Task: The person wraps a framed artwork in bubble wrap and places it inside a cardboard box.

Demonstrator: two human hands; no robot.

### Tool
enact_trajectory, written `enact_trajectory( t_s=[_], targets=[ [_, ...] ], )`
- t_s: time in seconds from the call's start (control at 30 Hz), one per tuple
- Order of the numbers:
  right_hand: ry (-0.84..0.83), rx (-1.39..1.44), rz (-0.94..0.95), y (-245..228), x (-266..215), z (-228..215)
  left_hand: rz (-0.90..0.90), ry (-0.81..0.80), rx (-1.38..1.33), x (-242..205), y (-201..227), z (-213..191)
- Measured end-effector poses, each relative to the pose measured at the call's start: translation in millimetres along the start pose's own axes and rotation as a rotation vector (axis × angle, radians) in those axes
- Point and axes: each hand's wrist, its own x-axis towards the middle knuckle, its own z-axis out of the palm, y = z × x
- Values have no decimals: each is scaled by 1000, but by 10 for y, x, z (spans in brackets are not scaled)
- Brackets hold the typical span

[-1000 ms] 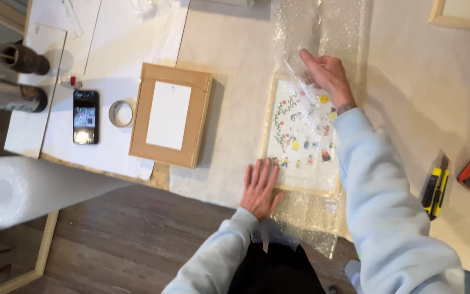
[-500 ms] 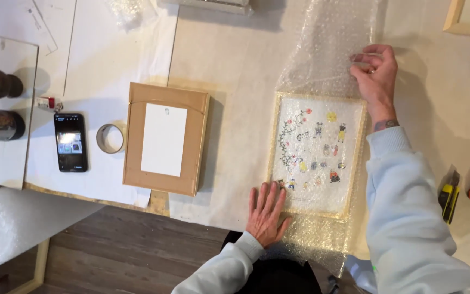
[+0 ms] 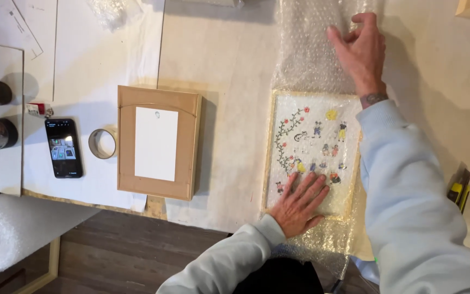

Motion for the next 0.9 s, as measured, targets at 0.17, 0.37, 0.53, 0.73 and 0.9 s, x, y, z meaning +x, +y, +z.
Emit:
enact_trajectory(
  t_s=[0.17,0.37,0.53,0.73,0.9],
  targets=[
    [-177,812,232,-201,288,-51,-13,-40,9,6,-11,21],
    [-291,709,481,-162,413,-42,-34,12,-178,202,-11,-362],
    [-429,1039,377,-124,414,-206,-150,435,-299,794,-929,-687],
    [-363,1058,375,-178,309,-289,-468,593,-367,1783,-1936,-982],
    [-266,962,317,76,359,-189,-587,464,-394,2233,-1947,-960]
  ],
)
